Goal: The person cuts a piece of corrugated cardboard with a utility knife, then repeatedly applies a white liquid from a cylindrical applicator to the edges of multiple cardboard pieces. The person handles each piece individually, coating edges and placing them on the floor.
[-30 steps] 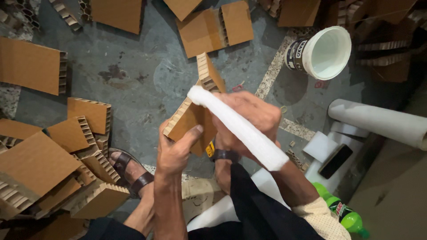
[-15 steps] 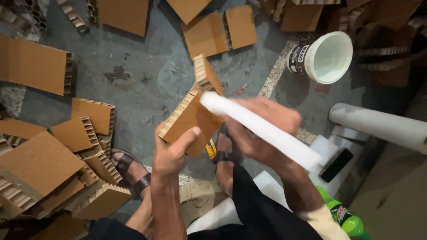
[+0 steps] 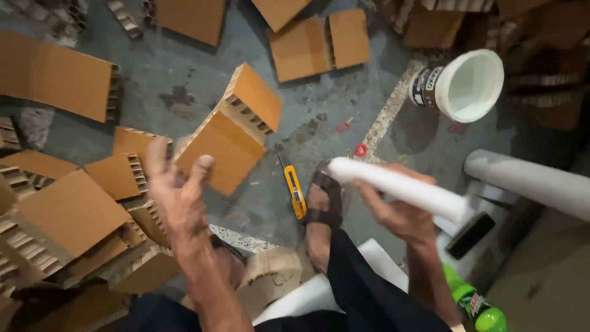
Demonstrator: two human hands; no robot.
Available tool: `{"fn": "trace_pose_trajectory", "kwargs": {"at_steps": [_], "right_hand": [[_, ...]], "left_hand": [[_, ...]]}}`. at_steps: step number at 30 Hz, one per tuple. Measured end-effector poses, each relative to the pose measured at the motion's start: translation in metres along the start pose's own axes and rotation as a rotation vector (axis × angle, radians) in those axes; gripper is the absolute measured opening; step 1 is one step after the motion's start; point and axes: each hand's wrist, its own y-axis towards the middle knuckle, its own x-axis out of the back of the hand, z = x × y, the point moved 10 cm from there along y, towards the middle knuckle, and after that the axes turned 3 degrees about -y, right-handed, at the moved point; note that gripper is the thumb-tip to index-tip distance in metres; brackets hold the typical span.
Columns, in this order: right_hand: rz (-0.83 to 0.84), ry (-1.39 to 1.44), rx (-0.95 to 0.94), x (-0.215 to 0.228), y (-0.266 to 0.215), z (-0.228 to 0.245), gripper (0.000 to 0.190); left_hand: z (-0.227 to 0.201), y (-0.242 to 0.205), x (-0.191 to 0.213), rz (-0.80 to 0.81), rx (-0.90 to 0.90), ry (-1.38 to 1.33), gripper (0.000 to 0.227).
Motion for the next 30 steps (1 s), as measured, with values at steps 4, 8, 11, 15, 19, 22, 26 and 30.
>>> {"fn": "trace_pose_trajectory", "kwargs": {"at_steps": [4,8,11,15,19,22,26,30], "right_hand": [[-0.034,-0.103,-0.309,0.016,-0.008,-0.086,0.019],[-0.333,-0.383,-0.06,0.073,0.01,-0.115,0.027],[-0.392,-0.415,-0.069,0.104,0.024,-0.155,0.028],[-0.44,-0.474,0.042,0.126,0.036,-0.191,0.035],[-0.405,-0.374,-0.006,0.136,0.041,-0.234,0.038],[-0.295,-0.352,-0.151,0.138,0.045,-0.27,0.023],[-0.242,-0.294,-0.31,0.137,0.049,-0.303,0.023],[-0.243,-0.056,-0.307,0.126,0.072,-0.315,0.033]], "left_hand": [[0.009,0.032,0.077,-0.327,-0.234,0.115,0.093],[0.032,0.104,0.115,-0.526,-0.021,0.45,0.102],[-0.015,0.148,0.087,-0.507,-0.285,1.129,0.121],[-0.011,0.186,0.077,-0.339,-0.033,1.341,0.12],[-0.03,0.192,0.079,-0.352,-0.094,1.193,0.107],[-0.046,0.173,0.093,-0.374,-0.191,0.873,0.098],[-0.058,0.119,0.1,-0.294,-0.267,0.127,0.086],[-0.061,0.066,0.052,-0.044,-0.194,-0.483,0.074]]}}
